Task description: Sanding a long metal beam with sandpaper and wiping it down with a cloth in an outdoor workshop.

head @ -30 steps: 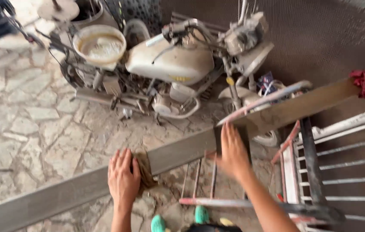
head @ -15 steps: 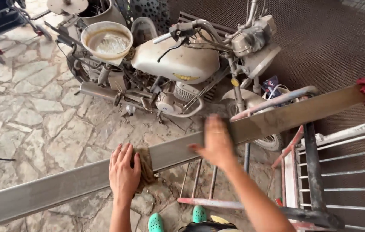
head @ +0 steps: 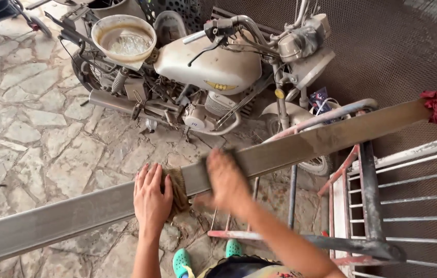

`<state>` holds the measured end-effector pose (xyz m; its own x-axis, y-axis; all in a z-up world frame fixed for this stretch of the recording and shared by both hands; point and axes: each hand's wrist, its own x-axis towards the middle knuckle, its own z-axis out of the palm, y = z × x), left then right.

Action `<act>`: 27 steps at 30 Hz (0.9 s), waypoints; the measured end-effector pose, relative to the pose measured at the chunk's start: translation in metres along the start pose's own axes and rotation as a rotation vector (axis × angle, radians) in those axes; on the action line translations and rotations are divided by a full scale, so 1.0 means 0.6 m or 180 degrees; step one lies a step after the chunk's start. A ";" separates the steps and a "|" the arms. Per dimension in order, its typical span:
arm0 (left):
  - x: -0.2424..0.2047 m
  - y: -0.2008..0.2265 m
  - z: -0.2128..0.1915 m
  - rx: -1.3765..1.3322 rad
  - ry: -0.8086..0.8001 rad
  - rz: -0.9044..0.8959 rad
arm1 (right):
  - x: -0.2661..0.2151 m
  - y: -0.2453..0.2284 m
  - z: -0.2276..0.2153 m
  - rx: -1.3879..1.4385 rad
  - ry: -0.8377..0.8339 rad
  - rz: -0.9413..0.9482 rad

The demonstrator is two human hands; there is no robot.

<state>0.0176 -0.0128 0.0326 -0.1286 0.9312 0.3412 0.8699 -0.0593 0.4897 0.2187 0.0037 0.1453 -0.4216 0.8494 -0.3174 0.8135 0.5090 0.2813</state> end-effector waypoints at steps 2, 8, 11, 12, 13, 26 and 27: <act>0.005 -0.006 0.004 -0.0014 0.0133 0.0041 | -0.036 -0.031 0.028 0.0750 0.0057 -0.0269; -0.031 0.010 0.005 -0.0384 0.0921 0.0266 | -0.020 0.060 0.088 0.0994 0.0666 0.0426; -0.044 0.006 -0.010 -0.0063 0.0393 0.0520 | 0.016 0.025 0.029 0.0761 0.0362 0.0268; -0.049 0.001 -0.014 0.0180 -0.0082 0.0574 | 0.024 -0.002 0.002 0.0110 0.0072 -0.0087; -0.049 -0.005 -0.020 0.0205 -0.0048 0.0572 | -0.002 -0.016 0.006 0.0104 0.0111 -0.0102; -0.058 -0.028 0.013 0.1152 -0.0090 0.0931 | -0.027 -0.034 0.010 0.1149 0.0195 -0.0731; -0.062 -0.026 0.016 0.1011 -0.0074 0.0903 | -0.056 -0.037 -0.002 0.1614 -0.0266 -0.0895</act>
<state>0.0135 -0.0427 0.0046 0.1446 0.9020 0.4068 0.9732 -0.2040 0.1064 0.2146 -0.0360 0.1507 -0.6327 0.6670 -0.3934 0.7737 0.5653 -0.2860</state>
